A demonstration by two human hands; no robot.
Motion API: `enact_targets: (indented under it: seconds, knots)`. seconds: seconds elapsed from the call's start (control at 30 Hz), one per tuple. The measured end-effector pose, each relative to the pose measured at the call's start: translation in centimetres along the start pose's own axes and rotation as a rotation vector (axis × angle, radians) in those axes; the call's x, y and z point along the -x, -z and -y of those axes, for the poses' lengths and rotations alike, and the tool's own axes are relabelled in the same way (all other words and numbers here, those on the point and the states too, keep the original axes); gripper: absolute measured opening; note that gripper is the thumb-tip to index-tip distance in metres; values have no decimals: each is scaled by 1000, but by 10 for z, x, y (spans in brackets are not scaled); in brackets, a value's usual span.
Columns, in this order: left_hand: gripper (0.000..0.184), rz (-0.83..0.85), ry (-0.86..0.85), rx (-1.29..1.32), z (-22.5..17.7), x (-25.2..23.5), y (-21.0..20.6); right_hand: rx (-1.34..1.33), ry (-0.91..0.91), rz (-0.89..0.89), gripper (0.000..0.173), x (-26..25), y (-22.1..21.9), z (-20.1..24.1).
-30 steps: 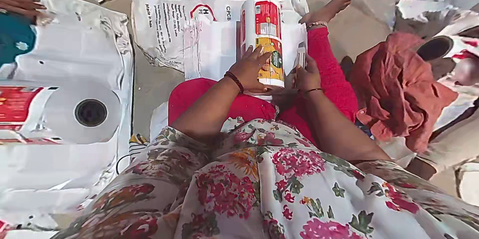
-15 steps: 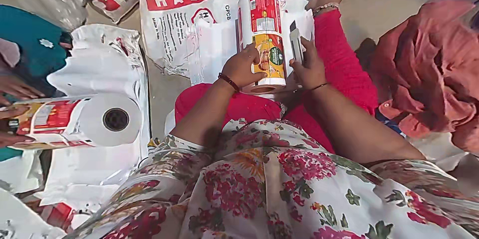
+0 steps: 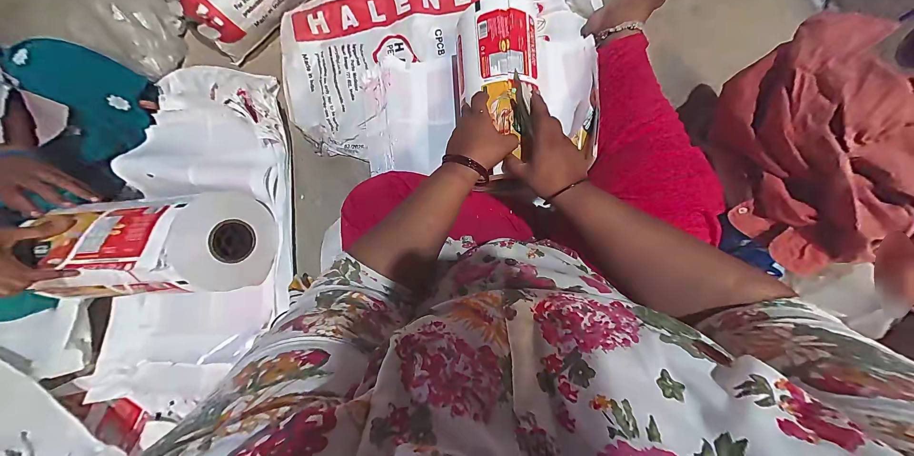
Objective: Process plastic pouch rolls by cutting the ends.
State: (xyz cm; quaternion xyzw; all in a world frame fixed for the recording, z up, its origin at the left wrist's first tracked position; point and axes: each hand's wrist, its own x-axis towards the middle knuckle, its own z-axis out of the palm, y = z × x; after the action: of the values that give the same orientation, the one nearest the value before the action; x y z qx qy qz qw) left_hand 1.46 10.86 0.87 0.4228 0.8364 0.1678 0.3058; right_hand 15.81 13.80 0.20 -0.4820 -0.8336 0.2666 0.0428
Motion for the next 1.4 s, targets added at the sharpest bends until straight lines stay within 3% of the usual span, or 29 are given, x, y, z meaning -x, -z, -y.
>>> enact_targets:
  seconds: [0.13, 0.23, 0.37, 0.5, 0.57, 0.7, 0.77, 0.8, 0.87, 0.93, 1.0, 1.07, 1.13, 1.23, 1.33, 1.4]
  knots:
    - [99, 27, 32, -81, -10, -2, 0, -14, -9, 2, 110, -6, -1, 2]
    - [91, 14, 16, -95, -6, -2, 1, -70, -30, 17, 112, -12, 0, -8]
    - [85, -6, 14, -84, -2, -4, 1, -19, -194, -6, 109, -19, 12, -29]
    - [93, 2, -3, -106, -4, -5, 1, 109, -375, -42, 112, -31, 22, -59]
    - [89, -12, -16, -141, -3, -5, 3, 168, -317, -122, 108, -29, 21, -56]
    - [71, -10, -60, -116, 8, -4, 10, 255, -14, -260, 72, -19, 7, -35]
    - [46, -16, -105, -60, 16, -4, 9, 265, -13, -178, 79, -20, 2, -30]
    - [42, -21, -127, -52, 19, -4, 6, 267, -51, -135, 87, -22, 1, -32]
    - [63, -17, -142, -122, 19, -4, 0, 249, -152, -97, 103, -29, 3, -40]
    - [79, -7, -118, -225, 13, -4, -5, 227, -254, -137, 108, -34, 13, -48]
    - [67, 4, -113, -261, 9, -4, -6, 230, -281, -248, 101, -35, 27, -54]
    - [52, 17, -111, -268, 6, -6, -5, 212, -185, -373, 104, -30, 37, -51]
    - [47, 10, -115, -267, 4, -9, -6, 234, -49, -392, 92, -23, 38, -36]
    - [46, -10, -141, -276, 1, -12, -9, 216, 26, -161, 77, -21, 28, -12]
    - [44, 11, -137, -292, -3, -13, -4, 140, -114, 23, 44, -48, 8, -33]
    - [43, 36, -141, -306, -2, -12, 3, 125, -237, 71, 41, -69, 0, -58]
